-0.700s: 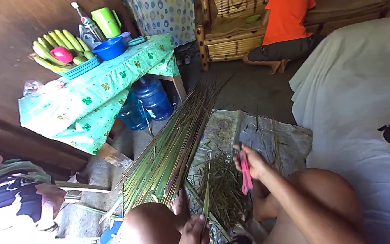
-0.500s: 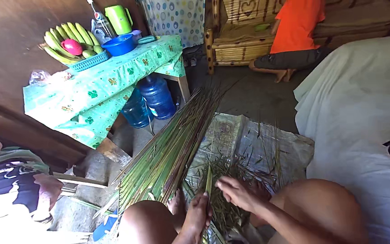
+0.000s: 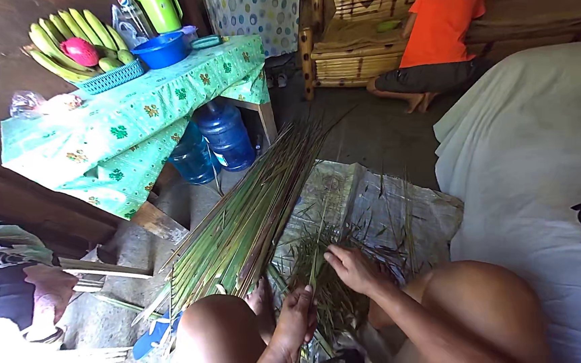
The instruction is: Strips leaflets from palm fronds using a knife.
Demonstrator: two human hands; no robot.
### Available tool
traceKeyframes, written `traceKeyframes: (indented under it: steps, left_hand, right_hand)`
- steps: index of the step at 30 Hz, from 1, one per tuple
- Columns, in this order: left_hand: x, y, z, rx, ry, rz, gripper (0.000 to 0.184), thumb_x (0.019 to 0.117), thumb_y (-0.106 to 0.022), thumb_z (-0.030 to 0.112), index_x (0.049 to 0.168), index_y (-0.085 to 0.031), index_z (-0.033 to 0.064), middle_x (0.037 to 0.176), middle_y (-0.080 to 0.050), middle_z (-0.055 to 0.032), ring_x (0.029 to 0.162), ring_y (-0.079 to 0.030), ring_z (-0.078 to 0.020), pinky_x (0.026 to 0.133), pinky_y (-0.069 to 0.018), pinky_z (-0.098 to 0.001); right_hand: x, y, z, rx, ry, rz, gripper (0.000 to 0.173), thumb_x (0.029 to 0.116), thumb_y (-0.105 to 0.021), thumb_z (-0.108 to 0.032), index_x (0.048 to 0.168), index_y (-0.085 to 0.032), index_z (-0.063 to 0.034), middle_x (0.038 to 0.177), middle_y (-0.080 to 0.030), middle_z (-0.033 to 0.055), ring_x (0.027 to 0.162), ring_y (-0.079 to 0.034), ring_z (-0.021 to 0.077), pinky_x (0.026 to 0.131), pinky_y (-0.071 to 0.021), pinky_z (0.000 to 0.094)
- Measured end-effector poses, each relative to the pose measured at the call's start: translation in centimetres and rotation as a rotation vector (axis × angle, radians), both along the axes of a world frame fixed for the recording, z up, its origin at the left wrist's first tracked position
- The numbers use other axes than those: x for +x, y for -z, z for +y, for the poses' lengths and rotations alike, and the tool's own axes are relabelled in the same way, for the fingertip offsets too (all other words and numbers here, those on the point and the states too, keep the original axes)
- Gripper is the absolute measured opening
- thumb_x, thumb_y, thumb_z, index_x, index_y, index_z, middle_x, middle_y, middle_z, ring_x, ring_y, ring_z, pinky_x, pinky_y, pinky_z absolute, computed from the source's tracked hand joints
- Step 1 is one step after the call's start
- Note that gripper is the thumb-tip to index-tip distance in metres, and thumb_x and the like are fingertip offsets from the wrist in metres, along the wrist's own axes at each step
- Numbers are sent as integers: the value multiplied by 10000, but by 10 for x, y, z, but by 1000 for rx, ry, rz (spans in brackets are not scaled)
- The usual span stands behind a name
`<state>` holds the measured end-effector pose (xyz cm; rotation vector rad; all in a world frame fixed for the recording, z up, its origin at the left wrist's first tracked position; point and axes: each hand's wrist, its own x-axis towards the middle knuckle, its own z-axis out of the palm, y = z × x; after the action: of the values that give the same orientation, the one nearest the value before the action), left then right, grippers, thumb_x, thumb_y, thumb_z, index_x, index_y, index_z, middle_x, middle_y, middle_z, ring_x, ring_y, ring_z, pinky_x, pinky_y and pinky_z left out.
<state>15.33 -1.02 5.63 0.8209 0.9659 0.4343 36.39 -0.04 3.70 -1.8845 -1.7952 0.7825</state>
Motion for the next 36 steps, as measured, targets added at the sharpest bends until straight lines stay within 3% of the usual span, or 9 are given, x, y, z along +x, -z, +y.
traceKeyframes:
  steps: [3, 10, 19, 24, 26, 27, 30, 33, 36]
  left_hand:
    - [0, 3, -2, 6, 9, -19, 369, 1131, -265, 197, 904, -530, 77, 500, -386, 70, 358, -334, 2, 352, -300, -141]
    - [-3, 5, 2, 21, -16, -36, 353, 1114, -265, 160, 913, -546, 83, 509, -403, 70, 365, -345, 3, 360, -317, -140]
    - [-1, 3, -4, -39, 17, -64, 378, 1132, -237, 203, 918, -523, 79, 518, -397, 68, 365, -341, 8, 357, -313, -133]
    - [-8, 6, -10, -3, 89, -69, 389, 1120, -242, 201, 916, -550, 79, 516, -415, 72, 365, -360, 7, 356, -325, -140]
    - [-8, 6, -9, -4, 86, -57, 387, 1125, -244, 210, 925, -545, 69, 518, -416, 66, 364, -363, 0, 356, -333, -144]
    - [-7, 5, -8, -9, 79, -48, 385, 1129, -244, 214, 933, -541, 66, 521, -416, 64, 367, -363, -2, 357, -335, -143]
    - [-4, 6, -4, 0, 81, -52, 377, 1130, -246, 219, 971, -548, 58, 541, -458, 55, 388, -410, -7, 383, -377, -146]
    - [-5, 9, -6, 22, 94, -76, 379, 1118, -232, 204, 1030, -566, 47, 592, -522, 43, 439, -484, -19, 430, -439, -156]
    - [-8, 9, -9, 81, 97, -24, 382, 1111, -250, 189, 1015, -590, 42, 587, -538, 46, 439, -499, -19, 429, -451, -162]
  right_hand:
    - [6, -6, -1, 4, 16, 20, 404, 1080, -397, -288, 1097, -674, 5, 912, -682, 195, 887, -681, 353, 793, -518, 534]
    - [-26, -3, -29, 102, -323, 150, 409, 1059, -433, -325, 958, -671, -8, 764, -636, 155, 724, -651, 307, 653, -503, 489]
    - [-1, 7, -8, 106, -217, -42, 406, 1068, -434, -320, 975, -666, -1, 838, -669, 177, 792, -682, 334, 703, -523, 505]
    - [27, -3, 8, -24, 48, -13, 409, 1085, -407, -290, 1068, -677, 17, 910, -681, 213, 902, -679, 377, 817, -505, 570]
    - [30, -2, 8, -8, 75, 98, 404, 1084, -413, -301, 1027, -675, 2, 821, -639, 158, 791, -636, 296, 757, -490, 497]
    - [26, -3, 5, -32, 66, 205, 396, 1083, -423, -292, 1071, -689, 1, 784, -624, 119, 725, -607, 235, 724, -497, 441]
    - [0, -9, -5, -206, 33, 499, 394, 1095, -426, -262, 1344, -608, -18, 759, -577, 32, 604, -510, 101, 596, -456, 282]
    - [-5, -6, -4, -190, 83, 565, 393, 1092, -431, -247, 1383, -594, -38, 772, -573, 15, 601, -495, 74, 585, -440, 250]
    - [6, -4, 1, -101, 133, 491, 364, 1092, -446, -245, 1311, -630, -19, 804, -591, 35, 640, -519, 87, 629, -462, 266]
